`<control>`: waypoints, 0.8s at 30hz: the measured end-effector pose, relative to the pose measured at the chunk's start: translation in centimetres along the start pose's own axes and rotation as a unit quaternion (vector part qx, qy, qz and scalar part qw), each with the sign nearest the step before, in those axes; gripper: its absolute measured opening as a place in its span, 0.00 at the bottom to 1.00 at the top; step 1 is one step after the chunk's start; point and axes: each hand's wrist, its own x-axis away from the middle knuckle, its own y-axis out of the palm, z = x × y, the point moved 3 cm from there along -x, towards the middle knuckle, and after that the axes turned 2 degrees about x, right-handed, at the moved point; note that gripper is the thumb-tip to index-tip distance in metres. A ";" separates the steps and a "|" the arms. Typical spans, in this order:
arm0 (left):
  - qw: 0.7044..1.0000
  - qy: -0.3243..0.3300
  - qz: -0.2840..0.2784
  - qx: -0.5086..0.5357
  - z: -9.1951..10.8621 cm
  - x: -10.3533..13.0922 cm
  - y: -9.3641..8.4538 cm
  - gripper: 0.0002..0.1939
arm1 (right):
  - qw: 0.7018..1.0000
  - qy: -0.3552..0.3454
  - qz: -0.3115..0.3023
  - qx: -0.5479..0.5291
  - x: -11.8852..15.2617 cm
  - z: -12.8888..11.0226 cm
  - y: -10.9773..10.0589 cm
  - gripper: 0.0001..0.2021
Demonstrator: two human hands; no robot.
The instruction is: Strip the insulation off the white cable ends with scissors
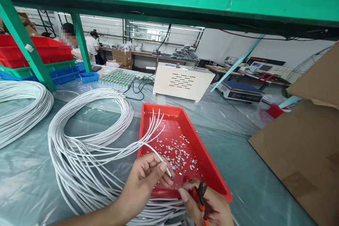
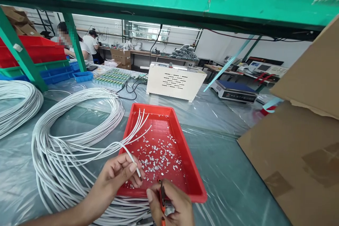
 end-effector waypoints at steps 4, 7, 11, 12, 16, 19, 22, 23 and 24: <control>0.999 0.016 -0.007 -0.037 -0.3 0.1 0.0 0.10 | 0.999 -0.014 0.033 -0.010 -0.1 0.5 -0.2 0.04; 0.998 0.018 -0.011 -0.052 -0.7 0.0 0.0 0.10 | 0.999 -0.039 -0.002 -0.015 -0.1 0.6 -0.3 0.03; 0.998 0.009 -0.012 -0.053 -0.8 0.0 0.1 0.10 | 0.998 -0.047 -0.029 -0.007 -0.1 0.4 -0.5 0.03; 0.999 0.007 -0.013 -0.049 -0.8 0.0 0.1 0.10 | 0.999 -0.041 -0.032 -0.009 -0.1 0.4 -0.5 0.03; 0.999 -0.007 -0.027 -0.021 -0.8 0.0 0.2 0.11 | 0.998 -0.027 -0.044 -0.021 0.0 0.7 -0.3 0.03; 0.999 -0.026 -0.036 0.003 -1.2 -0.1 0.1 0.11 | 0.998 -0.018 -0.030 -0.043 0.1 1.0 -0.2 0.04; 0.998 -0.036 -0.042 0.030 -1.7 -0.1 0.0 0.10 | 0.997 0.012 -0.012 -0.069 0.1 1.3 -0.1 0.02; 0.997 -0.039 -0.047 0.043 -1.9 -0.1 0.0 0.09 | 0.996 0.030 -0.016 -0.080 0.0 1.4 -0.1 0.02; 0.996 -0.044 -0.051 0.059 -2.0 -0.1 0.0 0.09 | 0.994 0.052 -0.026 -0.093 0.0 1.5 0.0 0.04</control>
